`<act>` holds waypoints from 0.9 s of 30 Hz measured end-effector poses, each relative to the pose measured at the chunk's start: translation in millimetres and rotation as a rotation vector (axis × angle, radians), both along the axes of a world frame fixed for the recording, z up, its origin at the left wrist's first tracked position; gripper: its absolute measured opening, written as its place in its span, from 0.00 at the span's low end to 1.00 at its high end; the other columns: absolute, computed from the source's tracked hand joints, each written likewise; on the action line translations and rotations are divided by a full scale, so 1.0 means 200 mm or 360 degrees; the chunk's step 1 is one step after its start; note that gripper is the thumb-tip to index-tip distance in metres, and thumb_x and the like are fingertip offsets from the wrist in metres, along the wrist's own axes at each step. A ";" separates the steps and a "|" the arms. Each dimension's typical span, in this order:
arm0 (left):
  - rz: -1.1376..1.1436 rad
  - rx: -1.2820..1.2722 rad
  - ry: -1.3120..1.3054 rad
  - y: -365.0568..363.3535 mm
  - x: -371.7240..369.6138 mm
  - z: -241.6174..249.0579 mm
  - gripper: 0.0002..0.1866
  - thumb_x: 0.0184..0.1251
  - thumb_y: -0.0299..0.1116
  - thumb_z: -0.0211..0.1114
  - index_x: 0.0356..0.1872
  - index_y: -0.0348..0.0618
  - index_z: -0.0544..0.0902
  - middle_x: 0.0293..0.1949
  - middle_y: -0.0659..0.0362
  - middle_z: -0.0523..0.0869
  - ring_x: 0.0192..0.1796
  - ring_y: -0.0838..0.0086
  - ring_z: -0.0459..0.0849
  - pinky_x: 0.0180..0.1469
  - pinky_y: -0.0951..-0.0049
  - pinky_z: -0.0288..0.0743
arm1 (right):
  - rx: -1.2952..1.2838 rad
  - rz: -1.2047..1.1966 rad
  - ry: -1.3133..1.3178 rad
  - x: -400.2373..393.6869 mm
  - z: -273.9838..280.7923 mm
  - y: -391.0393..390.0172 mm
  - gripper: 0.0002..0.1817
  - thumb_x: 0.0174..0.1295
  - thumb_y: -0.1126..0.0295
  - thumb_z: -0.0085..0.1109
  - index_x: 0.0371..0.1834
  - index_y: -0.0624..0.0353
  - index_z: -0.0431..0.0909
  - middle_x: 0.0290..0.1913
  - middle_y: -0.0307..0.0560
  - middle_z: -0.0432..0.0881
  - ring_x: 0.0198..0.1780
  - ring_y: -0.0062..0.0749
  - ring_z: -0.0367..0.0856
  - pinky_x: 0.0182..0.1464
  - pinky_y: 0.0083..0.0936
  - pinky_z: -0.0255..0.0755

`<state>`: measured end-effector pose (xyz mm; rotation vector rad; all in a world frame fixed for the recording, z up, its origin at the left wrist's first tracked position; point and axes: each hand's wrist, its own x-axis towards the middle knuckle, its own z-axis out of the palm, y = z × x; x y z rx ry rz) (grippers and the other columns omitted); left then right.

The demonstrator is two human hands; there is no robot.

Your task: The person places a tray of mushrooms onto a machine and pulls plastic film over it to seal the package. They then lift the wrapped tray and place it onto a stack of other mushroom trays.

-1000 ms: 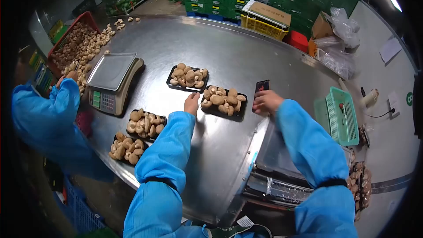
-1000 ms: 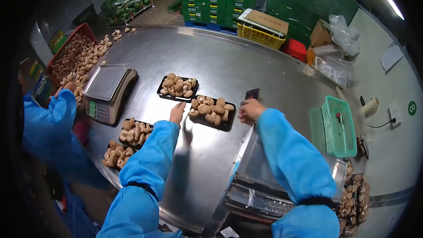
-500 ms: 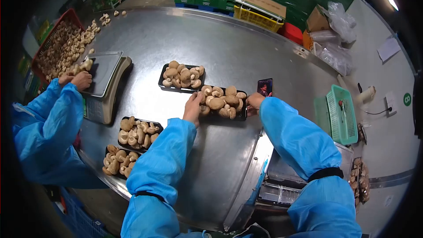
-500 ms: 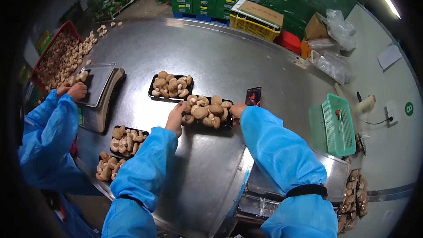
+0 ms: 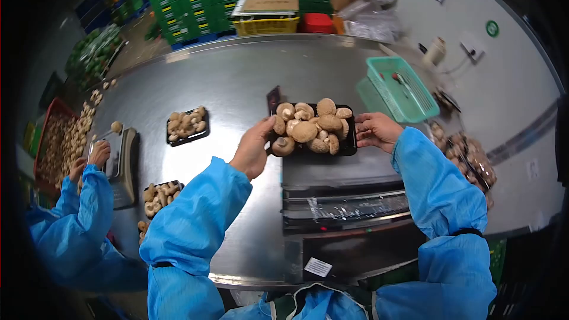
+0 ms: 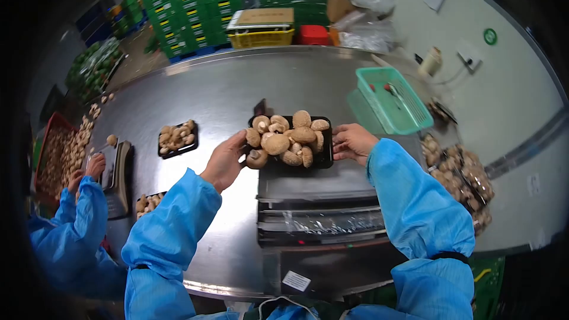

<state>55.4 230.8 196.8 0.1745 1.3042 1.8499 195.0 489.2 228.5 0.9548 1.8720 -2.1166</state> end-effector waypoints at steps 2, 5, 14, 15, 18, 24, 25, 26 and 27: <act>-0.0042 -0.0087 -0.0150 0.17 0.15 0.00 0.20 0.69 0.42 0.51 0.56 0.42 0.70 0.54 0.59 0.74 0.59 0.73 0.67 0.61 0.68 0.58 | 0.0020 -0.0099 -0.0032 0.20 -0.04 0.12 0.22 0.55 0.78 0.50 0.54 0.70 0.65 0.36 0.44 0.75 0.33 0.25 0.75 0.37 0.24 0.77; -0.0190 -0.0108 -0.0074 0.33 0.27 -0.09 0.22 0.70 0.42 0.49 0.59 0.39 0.67 0.57 0.56 0.72 0.62 0.71 0.65 0.64 0.66 0.56 | 0.0029 -0.0210 -0.0084 0.40 -0.14 0.26 0.21 0.55 0.77 0.51 0.55 0.69 0.66 0.35 0.43 0.74 0.33 0.27 0.74 0.38 0.27 0.76; -0.0261 -0.0576 0.0723 0.12 0.47 0.00 0.21 0.67 0.37 0.53 0.58 0.38 0.69 0.52 0.56 0.76 0.55 0.69 0.72 0.59 0.68 0.63 | 0.0891 0.0157 0.0233 0.89 -0.14 0.34 0.16 0.57 0.75 0.51 0.51 0.62 0.73 0.38 0.46 0.76 0.38 0.34 0.76 0.42 0.30 0.73; -0.0231 -0.0566 0.1092 0.05 0.46 -0.01 0.20 0.65 0.33 0.56 0.56 0.38 0.72 0.48 0.56 0.79 0.52 0.70 0.75 0.57 0.69 0.66 | 0.1529 0.0373 0.0531 0.97 -0.14 0.36 0.16 0.57 0.75 0.51 0.50 0.59 0.74 0.39 0.47 0.76 0.39 0.38 0.76 0.43 0.32 0.73; -0.0403 -0.0696 0.2277 -0.12 0.51 0.05 0.12 0.54 0.23 0.63 0.41 0.43 0.82 0.37 0.56 0.82 0.40 0.66 0.79 0.45 0.67 0.73 | 0.2118 0.1109 0.0691 1.15 -0.04 0.38 0.20 0.54 0.76 0.55 0.52 0.51 0.74 0.41 0.44 0.75 0.44 0.38 0.74 0.47 0.33 0.69; -0.1235 -0.0731 0.3112 -0.12 0.52 0.05 0.19 0.52 0.26 0.63 0.48 0.48 0.79 0.42 0.59 0.79 0.47 0.69 0.76 0.51 0.67 0.68 | 0.2470 0.1768 0.0596 1.14 -0.10 0.36 0.24 0.44 0.74 0.60 0.50 0.47 0.74 0.45 0.42 0.72 0.46 0.36 0.71 0.47 0.31 0.65; -0.1222 -0.0748 0.3117 -0.12 0.53 0.06 0.19 0.52 0.26 0.63 0.48 0.48 0.79 0.42 0.59 0.79 0.47 0.69 0.76 0.51 0.67 0.68 | 0.2485 0.1857 0.0591 1.13 -0.10 0.36 0.25 0.44 0.74 0.61 0.50 0.47 0.73 0.45 0.43 0.72 0.47 0.36 0.71 0.46 0.31 0.65; -0.1398 -0.0731 0.3190 -0.13 0.54 0.06 0.20 0.53 0.27 0.62 0.50 0.48 0.77 0.44 0.60 0.78 0.49 0.70 0.75 0.52 0.68 0.67 | 0.2537 0.1863 0.0678 1.13 -0.12 0.37 0.23 0.44 0.74 0.59 0.48 0.48 0.74 0.45 0.42 0.72 0.46 0.35 0.71 0.46 0.30 0.65; -0.1587 -0.0702 0.3257 -0.13 0.55 0.07 0.21 0.54 0.27 0.61 0.52 0.48 0.76 0.46 0.60 0.76 0.51 0.71 0.74 0.53 0.69 0.67 | 0.2537 0.1856 0.0679 1.12 -0.13 0.37 0.23 0.44 0.74 0.59 0.48 0.48 0.74 0.45 0.42 0.72 0.46 0.35 0.71 0.46 0.30 0.65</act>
